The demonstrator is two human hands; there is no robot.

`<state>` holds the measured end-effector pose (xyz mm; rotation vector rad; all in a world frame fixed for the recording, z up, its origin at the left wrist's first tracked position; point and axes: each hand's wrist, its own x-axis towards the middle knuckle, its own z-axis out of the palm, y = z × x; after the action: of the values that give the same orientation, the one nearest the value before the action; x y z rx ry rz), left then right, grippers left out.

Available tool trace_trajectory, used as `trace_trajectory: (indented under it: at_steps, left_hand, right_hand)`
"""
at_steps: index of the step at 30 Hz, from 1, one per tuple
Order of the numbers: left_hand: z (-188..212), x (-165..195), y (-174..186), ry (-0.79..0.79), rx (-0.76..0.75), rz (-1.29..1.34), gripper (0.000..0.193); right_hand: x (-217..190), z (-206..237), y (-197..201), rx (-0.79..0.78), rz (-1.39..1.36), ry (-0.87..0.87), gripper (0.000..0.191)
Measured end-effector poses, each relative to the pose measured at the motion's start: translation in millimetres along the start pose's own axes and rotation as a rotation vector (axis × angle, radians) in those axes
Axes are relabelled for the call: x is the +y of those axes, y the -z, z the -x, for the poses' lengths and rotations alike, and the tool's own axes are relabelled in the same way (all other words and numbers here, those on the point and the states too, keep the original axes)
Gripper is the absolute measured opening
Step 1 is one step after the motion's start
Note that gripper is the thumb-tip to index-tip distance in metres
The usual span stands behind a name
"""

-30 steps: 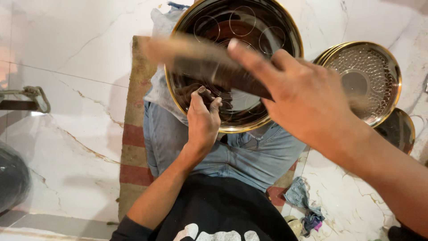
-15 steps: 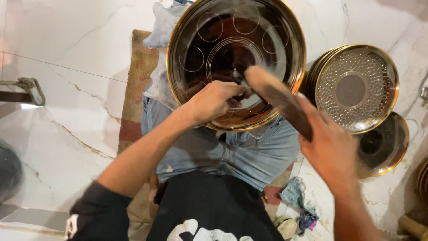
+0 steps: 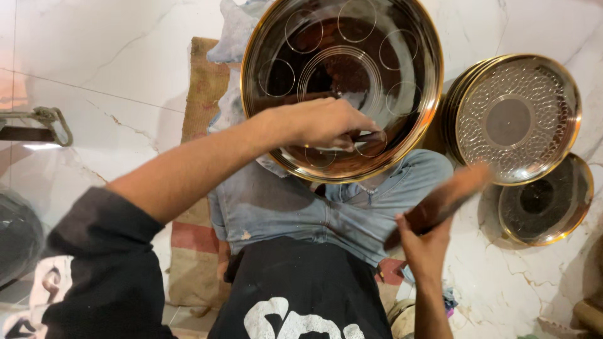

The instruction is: The person sits on the floor with a large brass tray resting on their lap and hammers decorative patterns into its surface, holding a small punch against the metal with one hand while striking it with a wooden mallet in the other. They occasionally reposition the tray and wipe the surface with a cloth, with other finished trays stacked nearby.

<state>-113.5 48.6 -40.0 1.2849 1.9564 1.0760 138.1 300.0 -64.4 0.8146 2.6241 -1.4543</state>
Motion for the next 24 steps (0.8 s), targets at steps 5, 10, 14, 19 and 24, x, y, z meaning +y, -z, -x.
trace_trajectory:
  at_steps: [5,10,14,19,24]
  left_hand:
    - [-2,-1,0,0.03,-0.115,0.048,0.054]
    - [-2,-4,0,0.026,-0.13,0.042,0.054]
    - [-3,-8,-2,-0.046,-0.111,-0.002,0.054]
    - [0,-11,-5,0.014,-0.116,0.002,0.049]
    - [6,-12,-8,-0.023,0.055,0.082,0.052]
  right_hand:
    - [-16,-1,6,0.053,0.181,0.053,0.079]
    - [-23,1,-3,0.059,-0.124,-0.049,0.1]
    - [-12,4,-14,0.169,-0.235,0.153,0.1]
    - [-8,-5,-16,0.101,0.326,0.19,0.093]
    - [-31,-26,-7,-0.044,0.412,-0.003,0.084]
